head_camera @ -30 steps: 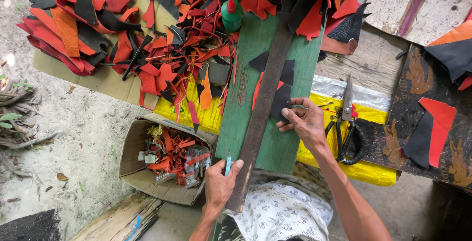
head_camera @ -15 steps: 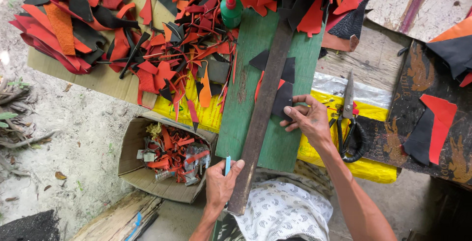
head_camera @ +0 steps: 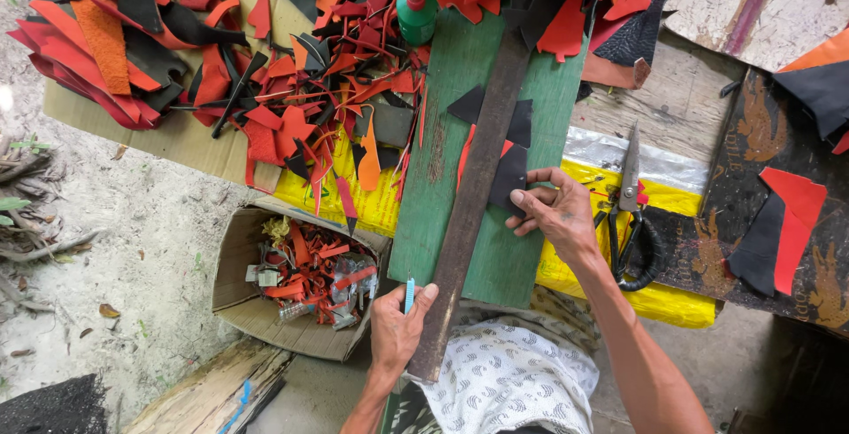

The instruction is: The person uses a utility knife to cut red and black foam pieces on a green cutting board. They repeatedly pick up foam pieces, align them, cut along edges, and place the finished pieces into a pile on the right side of the table.

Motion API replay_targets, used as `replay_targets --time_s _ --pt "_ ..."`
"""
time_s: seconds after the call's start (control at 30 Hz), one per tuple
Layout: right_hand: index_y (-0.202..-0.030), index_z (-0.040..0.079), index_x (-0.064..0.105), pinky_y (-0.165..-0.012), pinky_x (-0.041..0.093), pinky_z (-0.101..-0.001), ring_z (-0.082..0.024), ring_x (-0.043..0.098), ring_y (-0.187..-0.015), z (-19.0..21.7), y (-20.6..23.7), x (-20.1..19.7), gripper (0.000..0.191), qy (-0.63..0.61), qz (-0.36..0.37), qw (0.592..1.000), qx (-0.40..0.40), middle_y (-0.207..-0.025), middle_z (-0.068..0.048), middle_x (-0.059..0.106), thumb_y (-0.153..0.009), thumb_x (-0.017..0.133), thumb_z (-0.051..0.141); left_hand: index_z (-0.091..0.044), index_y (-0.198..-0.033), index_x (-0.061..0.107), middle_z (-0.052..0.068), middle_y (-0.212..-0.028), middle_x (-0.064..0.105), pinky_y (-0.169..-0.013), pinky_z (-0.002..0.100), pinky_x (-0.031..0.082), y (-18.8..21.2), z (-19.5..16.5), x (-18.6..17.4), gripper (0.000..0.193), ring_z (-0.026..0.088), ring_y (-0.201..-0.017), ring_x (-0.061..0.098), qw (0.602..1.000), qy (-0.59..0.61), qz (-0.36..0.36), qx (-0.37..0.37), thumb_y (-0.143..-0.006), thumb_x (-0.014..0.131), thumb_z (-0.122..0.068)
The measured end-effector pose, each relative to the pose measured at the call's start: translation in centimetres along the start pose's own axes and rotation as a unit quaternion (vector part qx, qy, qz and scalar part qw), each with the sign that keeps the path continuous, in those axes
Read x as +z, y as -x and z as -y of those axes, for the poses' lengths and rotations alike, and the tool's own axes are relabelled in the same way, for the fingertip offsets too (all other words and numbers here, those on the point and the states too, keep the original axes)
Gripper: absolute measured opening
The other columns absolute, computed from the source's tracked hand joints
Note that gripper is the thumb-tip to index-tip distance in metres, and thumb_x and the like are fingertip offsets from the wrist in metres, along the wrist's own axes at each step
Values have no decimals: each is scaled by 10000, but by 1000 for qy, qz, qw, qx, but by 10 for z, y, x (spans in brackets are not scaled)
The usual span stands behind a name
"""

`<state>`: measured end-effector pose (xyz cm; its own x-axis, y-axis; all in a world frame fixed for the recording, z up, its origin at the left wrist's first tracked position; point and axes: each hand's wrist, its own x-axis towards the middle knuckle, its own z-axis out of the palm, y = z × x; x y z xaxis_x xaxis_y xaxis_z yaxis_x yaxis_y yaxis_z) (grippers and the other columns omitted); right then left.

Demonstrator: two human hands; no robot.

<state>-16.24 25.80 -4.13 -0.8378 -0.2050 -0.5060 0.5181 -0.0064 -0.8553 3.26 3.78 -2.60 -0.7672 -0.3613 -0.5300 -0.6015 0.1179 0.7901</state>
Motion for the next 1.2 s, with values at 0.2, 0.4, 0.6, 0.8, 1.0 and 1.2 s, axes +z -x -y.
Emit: replay_targets --time_s 0.2,0.4,0.6,0.8,1.0,1.2 --pt "-1171 -29 600 -516 543 -323 -185 683 -573 20 13 3 351 255 -68 962 -73 -739 -133 729 -902 773 114 -1 -803 762 -42 -519 467 -444 294 319 -4 1 2 364 55 -507 388 1000 -2 -9 27 -913 742 -347" --pt "-1230 35 651 -774 529 -352 -205 603 -847 27 -2 32 321 363 -120 869 -314 -1142 -157 634 -923 742 39 16 -710 698 -36 -524 460 -451 300 309 -4 5 2 420 65 -515 374 1000 6 4 20 -927 752 -339" --pt "-1358 75 638 -953 452 -447 -314 489 -1012 17 -31 56 496 442 -120 811 -363 -1469 -190 473 -887 789 114 -13 -709 709 -42 -504 460 -447 296 312 -4 8 3 397 61 -500 387 1000 10 -6 6 -895 756 -361" --pt "-1402 106 634 -969 445 -429 -329 478 -1067 11 -30 50 534 471 -119 780 -394 -1539 -175 456 -892 788 149 -7 -679 688 -50 -507 440 -452 297 285 -6 14 4 428 62 -503 372 1000 23 -4 -13 -897 763 -367" --pt "-1428 122 629 -981 441 -430 -334 473 -1067 6 -33 47 525 469 -106 789 -383 -1580 -161 440 -929 777 196 -26 -657 683 -62 -505 435 -450 297 275 -8 23 6 427 60 -498 365 999 36 -18 -18 -880 782 -377" --pt "-1438 129 635 -1011 427 -433 -330 477 -1071 3 -36 43 517 472 -102 784 -391 -1611 -135 435 -939 757 191 -30 -614 639 -56 -501 420 -448 304 256 -7 26 10 462 68 -488 349 998 49 -25 -6 -893 775 -372"
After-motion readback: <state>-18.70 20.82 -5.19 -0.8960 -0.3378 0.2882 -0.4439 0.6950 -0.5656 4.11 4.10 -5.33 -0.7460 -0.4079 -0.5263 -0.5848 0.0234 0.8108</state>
